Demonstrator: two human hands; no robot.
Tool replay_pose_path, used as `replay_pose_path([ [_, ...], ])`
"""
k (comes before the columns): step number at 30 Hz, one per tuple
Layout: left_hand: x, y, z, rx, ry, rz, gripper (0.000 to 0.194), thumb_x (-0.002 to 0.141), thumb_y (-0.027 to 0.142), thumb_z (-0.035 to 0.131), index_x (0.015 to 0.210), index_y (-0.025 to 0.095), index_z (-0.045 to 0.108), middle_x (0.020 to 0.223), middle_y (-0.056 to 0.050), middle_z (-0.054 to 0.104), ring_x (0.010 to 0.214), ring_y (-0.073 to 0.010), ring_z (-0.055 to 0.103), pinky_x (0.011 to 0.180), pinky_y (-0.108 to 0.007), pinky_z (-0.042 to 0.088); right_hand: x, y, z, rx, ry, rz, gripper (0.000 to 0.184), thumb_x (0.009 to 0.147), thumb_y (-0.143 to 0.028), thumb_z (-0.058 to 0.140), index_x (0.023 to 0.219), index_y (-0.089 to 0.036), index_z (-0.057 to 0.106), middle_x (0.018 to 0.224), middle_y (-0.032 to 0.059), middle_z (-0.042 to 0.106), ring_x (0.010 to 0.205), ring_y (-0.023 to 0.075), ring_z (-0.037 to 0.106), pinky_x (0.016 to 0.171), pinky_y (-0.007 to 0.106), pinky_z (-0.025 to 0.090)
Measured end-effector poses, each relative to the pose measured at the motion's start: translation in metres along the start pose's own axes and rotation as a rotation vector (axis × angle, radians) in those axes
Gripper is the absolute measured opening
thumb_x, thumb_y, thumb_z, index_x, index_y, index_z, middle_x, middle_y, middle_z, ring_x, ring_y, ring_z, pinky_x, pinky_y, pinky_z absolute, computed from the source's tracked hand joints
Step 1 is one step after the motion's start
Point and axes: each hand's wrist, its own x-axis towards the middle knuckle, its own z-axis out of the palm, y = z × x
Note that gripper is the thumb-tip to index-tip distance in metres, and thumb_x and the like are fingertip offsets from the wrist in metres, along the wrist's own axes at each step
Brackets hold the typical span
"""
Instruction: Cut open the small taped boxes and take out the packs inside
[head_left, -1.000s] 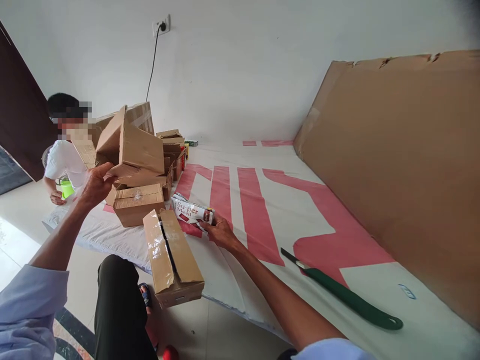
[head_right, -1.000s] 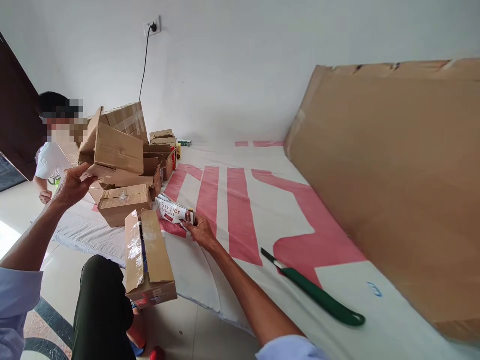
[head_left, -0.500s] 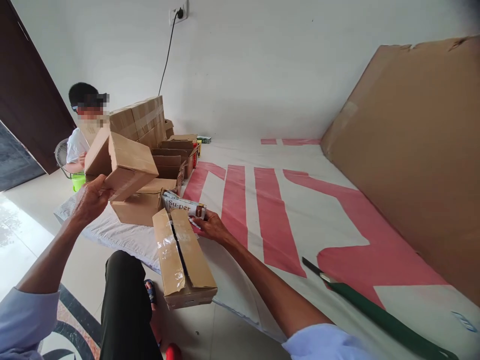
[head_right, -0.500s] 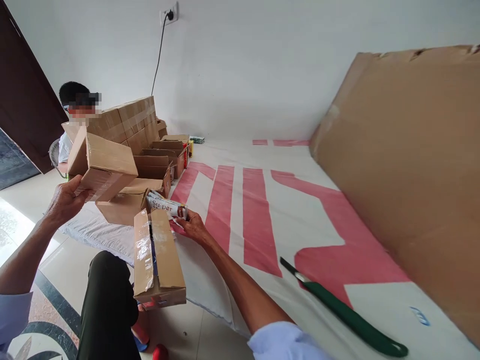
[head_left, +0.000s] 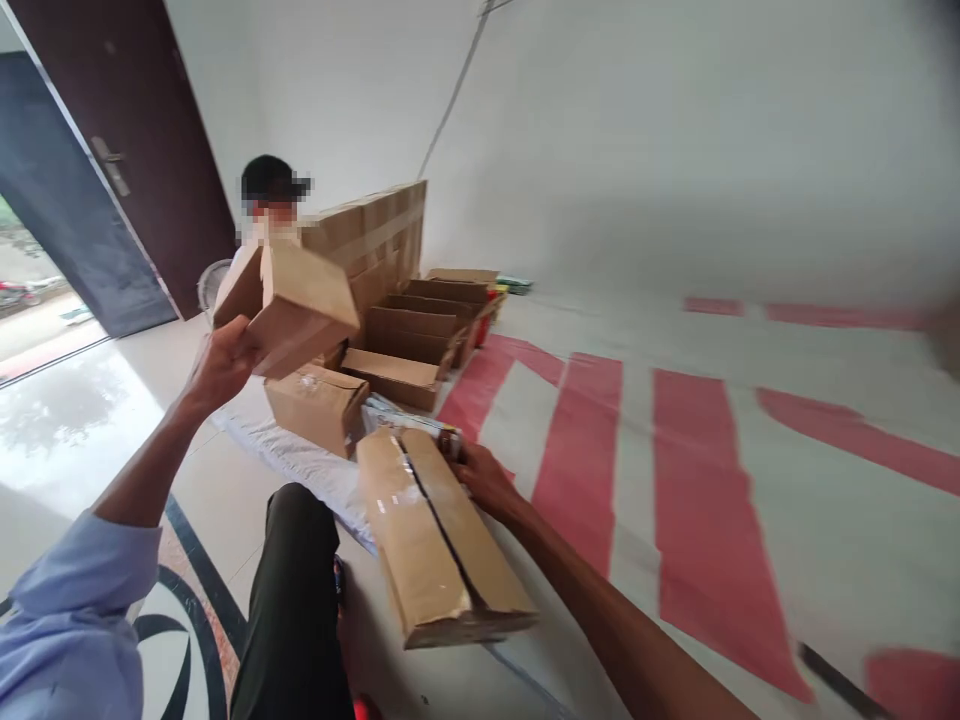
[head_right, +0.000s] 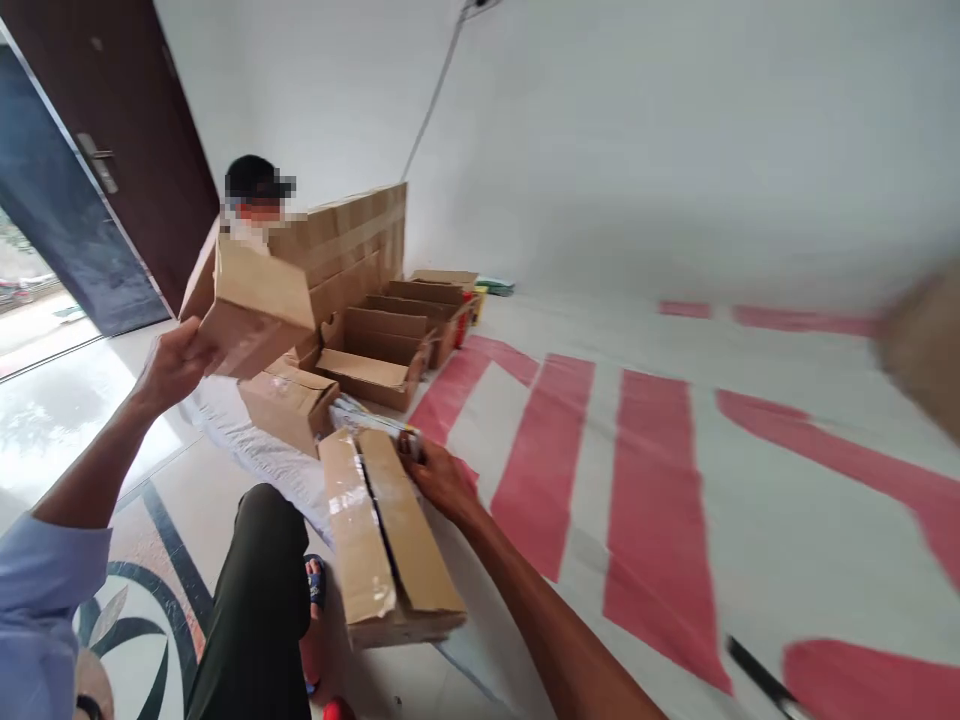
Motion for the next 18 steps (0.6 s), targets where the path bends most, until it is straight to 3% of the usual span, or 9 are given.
replay_pose_path([
  [3,0.002,-0.009,-0.022,0.072,0.163,-0.009,0.011,0.079,0.021,0.063,0.08,0.021,0.052,0.072,0.004,0.053,0.073,-0.0153,0.051,0.065,-0.027,0.037,-0.006,0.011,-0.011,0.047,0.053,0.135,0.044,0.067,-0.063,0.078,0.084,-0.023,0.075,0.082,0.0049,0.077,0.077,0.0257,0.067,0.07,0.035,0.053],
  [6,-0.009,-0.029,-0.038,0.22,0.139,-0.113,0.008,0.08,0.019,0.063,0.086,0.02,0.06,0.076,0.002,0.06,0.075,-0.0173,0.055,0.065,-0.028,0.037,-0.014,0.013,-0.018,0.076,0.093,0.23,0.053,0.06,-0.06,0.081,0.095,-0.02,0.081,0.087,0.0072,0.081,0.08,0.0285,0.072,0.071,0.037,0.056],
  [9,-0.027,-0.057,-0.037,0.377,-0.015,-0.284,0.011,0.083,0.018,0.061,0.092,0.021,0.065,0.084,-0.002,0.068,0.079,-0.0214,0.062,0.065,-0.03,0.037,-0.022,0.007,-0.021,0.063,0.128,0.293,0.054,0.058,-0.059,0.081,0.094,-0.02,0.083,0.085,0.0084,0.082,0.077,0.0285,0.072,0.065,0.036,0.056],
  [13,-0.047,-0.098,-0.012,0.507,-0.267,-0.486,0.021,0.091,0.022,0.059,0.109,0.022,0.07,0.104,-0.009,0.077,0.097,-0.0284,0.072,0.071,-0.032,0.045,-0.028,-0.001,-0.022,0.053,0.191,0.367,0.048,0.052,-0.055,0.081,0.086,-0.021,0.082,0.081,0.0081,0.081,0.072,0.0276,0.07,0.06,0.034,0.056],
  [16,-0.058,-0.124,0.009,0.513,-0.464,-0.541,0.026,0.091,0.021,0.062,0.115,0.02,0.072,0.112,-0.012,0.078,0.107,-0.0316,0.074,0.079,-0.033,0.051,-0.027,-0.009,-0.024,0.013,0.218,0.422,0.046,0.05,-0.055,0.081,0.081,-0.021,0.08,0.076,0.0085,0.08,0.068,0.0282,0.07,0.056,0.035,0.054],
  [18,-0.065,-0.139,0.02,0.498,-0.516,-0.544,0.029,0.089,0.016,0.063,0.116,0.019,0.074,0.115,-0.013,0.078,0.112,-0.0322,0.074,0.084,-0.033,0.053,-0.025,-0.015,-0.026,-0.007,0.227,0.442,0.047,0.049,-0.055,0.081,0.082,-0.021,0.08,0.08,0.0102,0.082,0.071,0.0303,0.073,0.057,0.036,0.055],
])
